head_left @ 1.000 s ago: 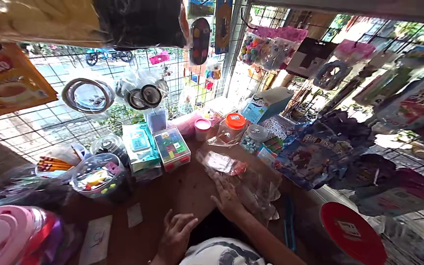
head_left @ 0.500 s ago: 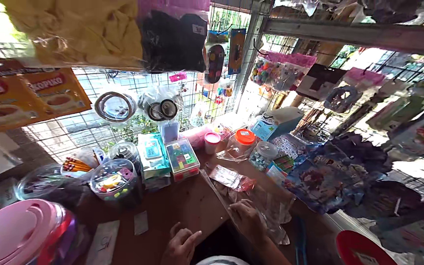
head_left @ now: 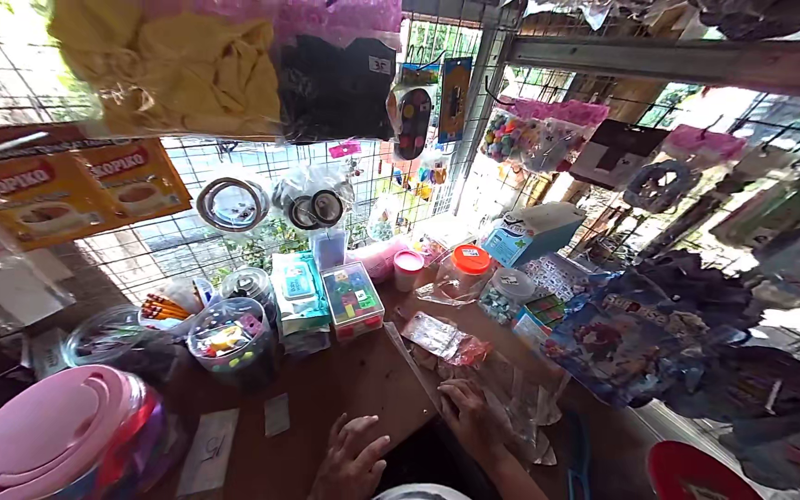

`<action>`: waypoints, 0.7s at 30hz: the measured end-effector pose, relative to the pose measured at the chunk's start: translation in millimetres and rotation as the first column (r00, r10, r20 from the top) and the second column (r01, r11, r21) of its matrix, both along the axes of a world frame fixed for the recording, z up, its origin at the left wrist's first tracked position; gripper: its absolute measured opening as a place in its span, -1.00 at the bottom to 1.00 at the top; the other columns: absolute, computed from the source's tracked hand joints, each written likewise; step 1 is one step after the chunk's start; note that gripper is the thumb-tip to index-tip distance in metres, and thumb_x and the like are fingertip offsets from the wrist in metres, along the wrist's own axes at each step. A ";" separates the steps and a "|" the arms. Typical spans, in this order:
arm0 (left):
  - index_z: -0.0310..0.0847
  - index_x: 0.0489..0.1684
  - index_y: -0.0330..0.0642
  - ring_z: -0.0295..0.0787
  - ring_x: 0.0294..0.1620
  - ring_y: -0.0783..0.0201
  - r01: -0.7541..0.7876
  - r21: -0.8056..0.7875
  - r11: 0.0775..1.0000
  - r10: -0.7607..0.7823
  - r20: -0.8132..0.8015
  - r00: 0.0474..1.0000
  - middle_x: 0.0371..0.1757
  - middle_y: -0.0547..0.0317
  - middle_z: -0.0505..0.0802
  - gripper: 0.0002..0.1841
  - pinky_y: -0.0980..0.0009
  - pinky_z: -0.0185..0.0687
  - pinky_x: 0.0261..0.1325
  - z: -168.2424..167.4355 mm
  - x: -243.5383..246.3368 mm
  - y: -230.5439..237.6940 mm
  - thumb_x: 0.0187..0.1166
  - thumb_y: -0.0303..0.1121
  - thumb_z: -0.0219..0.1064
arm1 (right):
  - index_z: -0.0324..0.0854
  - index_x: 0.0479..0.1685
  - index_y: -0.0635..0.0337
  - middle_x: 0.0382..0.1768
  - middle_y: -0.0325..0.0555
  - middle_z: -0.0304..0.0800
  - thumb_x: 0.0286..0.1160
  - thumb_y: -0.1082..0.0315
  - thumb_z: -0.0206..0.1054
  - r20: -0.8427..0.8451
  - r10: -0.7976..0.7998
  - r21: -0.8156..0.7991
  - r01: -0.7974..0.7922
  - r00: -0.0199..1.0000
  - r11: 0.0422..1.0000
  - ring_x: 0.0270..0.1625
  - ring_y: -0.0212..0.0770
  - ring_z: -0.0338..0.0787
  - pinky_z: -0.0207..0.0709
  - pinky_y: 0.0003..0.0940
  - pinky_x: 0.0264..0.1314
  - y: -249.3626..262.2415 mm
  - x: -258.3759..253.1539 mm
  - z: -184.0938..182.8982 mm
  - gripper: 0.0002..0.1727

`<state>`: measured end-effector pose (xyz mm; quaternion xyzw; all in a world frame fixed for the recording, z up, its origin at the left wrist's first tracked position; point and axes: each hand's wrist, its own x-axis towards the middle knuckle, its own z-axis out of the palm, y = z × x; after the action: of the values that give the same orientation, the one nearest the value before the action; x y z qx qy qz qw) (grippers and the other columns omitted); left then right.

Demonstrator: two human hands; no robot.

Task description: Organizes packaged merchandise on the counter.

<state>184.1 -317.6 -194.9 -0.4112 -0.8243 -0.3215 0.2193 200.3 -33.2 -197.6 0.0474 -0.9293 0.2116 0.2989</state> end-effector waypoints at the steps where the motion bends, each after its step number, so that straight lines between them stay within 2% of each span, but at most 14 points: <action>1: 0.86 0.02 0.14 0.71 0.39 0.09 -0.020 0.001 1.000 0.020 0.007 1.000 0.24 -0.03 0.83 -0.77 0.01 0.42 0.55 1.4 1.9 -1.2 0.57 -0.12 0.36 | 0.89 -0.22 0.24 -0.05 0.01 0.94 0.29 0.39 0.35 0.026 0.005 -0.009 -0.005 1.000 1.000 0.12 0.11 0.89 0.69 0.12 0.23 -0.9 0.8 3.1 -0.78; 3: 0.89 0.02 0.07 0.72 0.39 -0.04 -0.057 -0.014 0.998 0.057 0.031 0.998 0.25 -0.13 0.83 -0.76 -0.10 0.44 0.51 8.4 8.9 -9.1 0.55 -0.14 0.39 | 0.88 -0.20 0.27 -0.02 0.07 0.93 0.30 0.43 0.38 0.075 0.017 -0.037 -0.014 0.997 0.999 0.15 0.17 0.88 0.66 0.22 0.23 -2.0 1.6 7.3 -0.80; 7: 0.89 0.00 -0.04 0.72 0.35 -0.28 -0.193 -0.098 0.976 0.199 0.051 0.979 0.23 -0.28 0.82 -0.75 -0.29 0.43 0.44 21.8 27.0 -44.2 0.46 -0.22 0.44 | 0.89 -0.18 0.25 0.02 0.06 0.92 0.34 0.41 0.41 0.144 0.026 -0.056 -0.018 0.989 0.998 0.20 0.17 0.85 0.63 0.23 0.29 0.8 1.9 9.3 -0.82; 10: 0.84 0.13 -0.19 0.64 0.39 -0.50 -0.304 -0.200 0.931 0.327 0.091 0.941 0.31 -0.46 0.76 -0.67 -0.47 0.31 0.45 28.3 38.2 -73.9 0.51 -0.24 0.39 | 0.89 -0.17 0.23 0.02 0.06 0.92 0.37 0.39 0.40 0.196 0.037 -0.064 -0.025 0.980 0.998 0.21 0.16 0.84 0.62 0.22 0.31 2.6 1.0 11.3 -0.81; 12: 0.80 0.18 -0.12 0.64 0.40 -0.45 -0.400 -0.229 0.887 0.410 -0.007 0.912 0.32 -0.41 0.75 -0.63 -0.44 0.31 0.44 16.4 40.1 -87.4 0.59 -0.13 0.28 | 0.89 -0.16 0.22 0.03 0.06 0.91 0.37 0.38 0.40 0.214 0.042 -0.079 -0.025 0.976 0.997 0.22 0.17 0.83 0.60 0.22 0.32 3.9 0.3 11.2 -0.80; 15: 0.74 0.25 -0.05 0.61 0.45 -0.40 -0.445 -0.259 0.857 0.439 -0.086 0.894 0.36 -0.36 0.73 -0.58 -0.48 0.21 0.47 4.0 40.1 -91.3 0.69 0.00 0.17 | 0.89 -0.12 0.23 0.05 0.09 0.90 0.39 0.38 0.39 0.266 0.050 -0.108 -0.022 0.963 0.994 0.24 0.19 0.81 0.55 0.24 0.36 5.0 0.1 13.6 -0.79; 17: 0.73 0.25 -0.03 0.60 0.47 -0.37 -0.467 -0.275 0.841 0.454 -0.113 0.884 0.37 -0.34 0.73 -0.56 -0.49 0.19 0.48 0.3 39.1 -90.5 0.69 0.04 0.16 | 0.89 -0.09 0.23 0.07 0.09 0.89 0.42 0.37 0.39 0.295 0.060 -0.124 -0.024 0.954 0.992 0.26 0.21 0.80 0.52 0.25 0.39 5.9 0.3 15.4 -0.78; 21: 0.72 0.23 0.06 0.58 0.51 -0.23 -0.508 -0.282 0.814 0.478 -0.170 0.861 0.35 -0.24 0.74 -0.54 -0.37 0.12 0.56 -5.8 39.7 -91.3 0.72 0.11 0.07 | 0.87 -0.04 0.24 0.12 0.12 0.87 0.44 0.36 0.39 0.327 0.092 -0.136 -0.050 0.941 0.989 0.28 0.23 0.78 0.53 0.25 0.39 9.8 -0.4 17.3 -0.76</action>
<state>223.8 -408.8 -200.6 -0.2273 -0.9323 -0.0980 0.2636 199.9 -23.3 -180.3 0.0257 -0.9489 0.2853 0.1326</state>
